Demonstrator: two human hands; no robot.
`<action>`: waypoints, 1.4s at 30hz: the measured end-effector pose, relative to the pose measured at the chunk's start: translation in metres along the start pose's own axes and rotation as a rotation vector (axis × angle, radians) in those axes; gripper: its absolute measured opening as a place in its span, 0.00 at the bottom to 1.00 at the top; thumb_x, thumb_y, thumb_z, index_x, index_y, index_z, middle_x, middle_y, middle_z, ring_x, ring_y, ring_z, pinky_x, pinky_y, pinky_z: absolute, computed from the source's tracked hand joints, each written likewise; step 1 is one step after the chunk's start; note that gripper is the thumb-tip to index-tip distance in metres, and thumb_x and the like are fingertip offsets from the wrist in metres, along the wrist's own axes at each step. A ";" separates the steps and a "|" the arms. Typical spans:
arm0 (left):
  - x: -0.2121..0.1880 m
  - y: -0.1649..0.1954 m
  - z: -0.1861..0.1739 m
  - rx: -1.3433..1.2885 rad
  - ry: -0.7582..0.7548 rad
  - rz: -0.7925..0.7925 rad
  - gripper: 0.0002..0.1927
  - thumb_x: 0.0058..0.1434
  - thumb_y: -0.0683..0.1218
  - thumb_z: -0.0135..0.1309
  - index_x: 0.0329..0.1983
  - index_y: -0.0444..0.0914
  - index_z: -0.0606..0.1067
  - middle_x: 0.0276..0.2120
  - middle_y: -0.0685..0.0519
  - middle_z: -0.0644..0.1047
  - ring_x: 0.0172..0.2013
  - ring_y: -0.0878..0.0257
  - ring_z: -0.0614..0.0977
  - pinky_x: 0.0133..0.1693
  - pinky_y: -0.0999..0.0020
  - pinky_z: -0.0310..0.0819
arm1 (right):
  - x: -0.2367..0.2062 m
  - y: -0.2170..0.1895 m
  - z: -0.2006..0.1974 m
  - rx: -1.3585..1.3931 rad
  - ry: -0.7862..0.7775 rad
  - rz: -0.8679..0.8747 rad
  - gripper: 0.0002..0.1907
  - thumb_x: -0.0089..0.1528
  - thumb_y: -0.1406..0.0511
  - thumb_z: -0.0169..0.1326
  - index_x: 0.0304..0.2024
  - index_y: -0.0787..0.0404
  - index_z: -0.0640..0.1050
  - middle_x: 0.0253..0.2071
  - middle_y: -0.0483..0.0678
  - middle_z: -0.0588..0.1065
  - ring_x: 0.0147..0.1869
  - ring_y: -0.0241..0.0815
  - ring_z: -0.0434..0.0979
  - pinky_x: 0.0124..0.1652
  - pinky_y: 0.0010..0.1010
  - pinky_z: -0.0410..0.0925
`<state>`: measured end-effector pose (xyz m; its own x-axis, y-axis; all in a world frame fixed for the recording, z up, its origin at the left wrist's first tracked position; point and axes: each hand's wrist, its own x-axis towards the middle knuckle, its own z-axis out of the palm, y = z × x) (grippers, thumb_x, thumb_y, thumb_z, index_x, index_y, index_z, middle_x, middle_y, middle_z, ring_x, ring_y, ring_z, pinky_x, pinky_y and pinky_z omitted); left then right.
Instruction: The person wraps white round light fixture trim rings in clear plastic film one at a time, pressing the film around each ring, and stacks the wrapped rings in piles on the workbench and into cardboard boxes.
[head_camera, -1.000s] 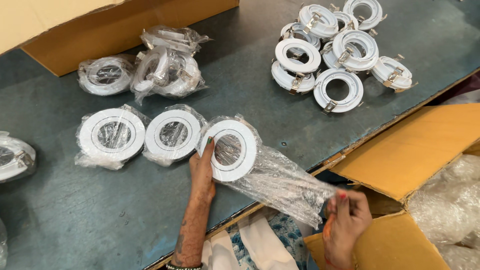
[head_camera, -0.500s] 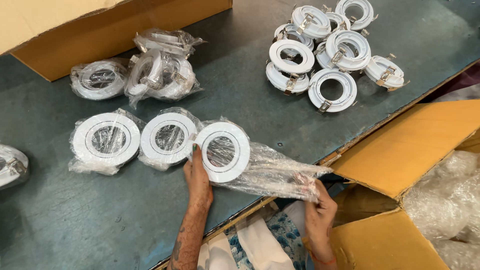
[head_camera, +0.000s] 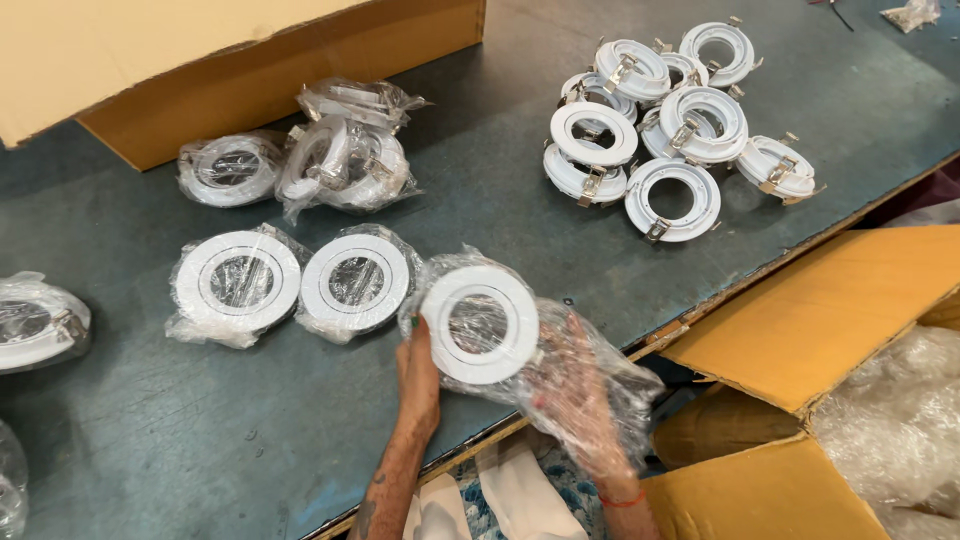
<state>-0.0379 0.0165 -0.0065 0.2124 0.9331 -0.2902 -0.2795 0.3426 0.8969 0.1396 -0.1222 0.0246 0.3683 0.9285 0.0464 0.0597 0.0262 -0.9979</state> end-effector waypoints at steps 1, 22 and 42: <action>-0.003 -0.004 -0.001 0.039 -0.047 0.016 0.36 0.70 0.64 0.39 0.57 0.27 0.75 0.49 0.46 0.81 0.48 0.60 0.79 0.52 0.64 0.71 | 0.000 0.000 0.000 0.005 0.024 0.000 0.39 0.55 0.64 0.64 0.67 0.60 0.67 0.66 0.55 0.71 0.65 0.48 0.74 0.60 0.42 0.69; -0.019 0.066 0.008 0.572 0.099 0.544 0.10 0.68 0.42 0.52 0.44 0.34 0.83 0.24 0.53 0.81 0.24 0.70 0.76 0.28 0.72 0.67 | -0.007 0.002 0.004 0.203 0.297 0.163 0.29 0.63 0.63 0.57 0.66 0.68 0.72 0.58 0.57 0.76 0.58 0.44 0.75 0.56 0.33 0.69; -0.062 0.072 -0.056 1.318 -0.119 1.018 0.29 0.41 0.37 0.56 0.50 0.47 0.80 0.46 0.53 0.83 0.42 0.56 0.85 0.38 0.64 0.79 | -0.003 -0.027 -0.002 0.457 0.330 0.080 0.23 0.72 0.63 0.47 0.67 0.69 0.69 0.40 0.45 0.74 0.43 0.30 0.73 0.42 0.24 0.70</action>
<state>-0.1241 -0.0108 0.0578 0.5333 0.6682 0.5187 0.5750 -0.7361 0.3571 0.1385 -0.1265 0.0512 0.6300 0.7712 -0.0912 -0.3609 0.1867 -0.9137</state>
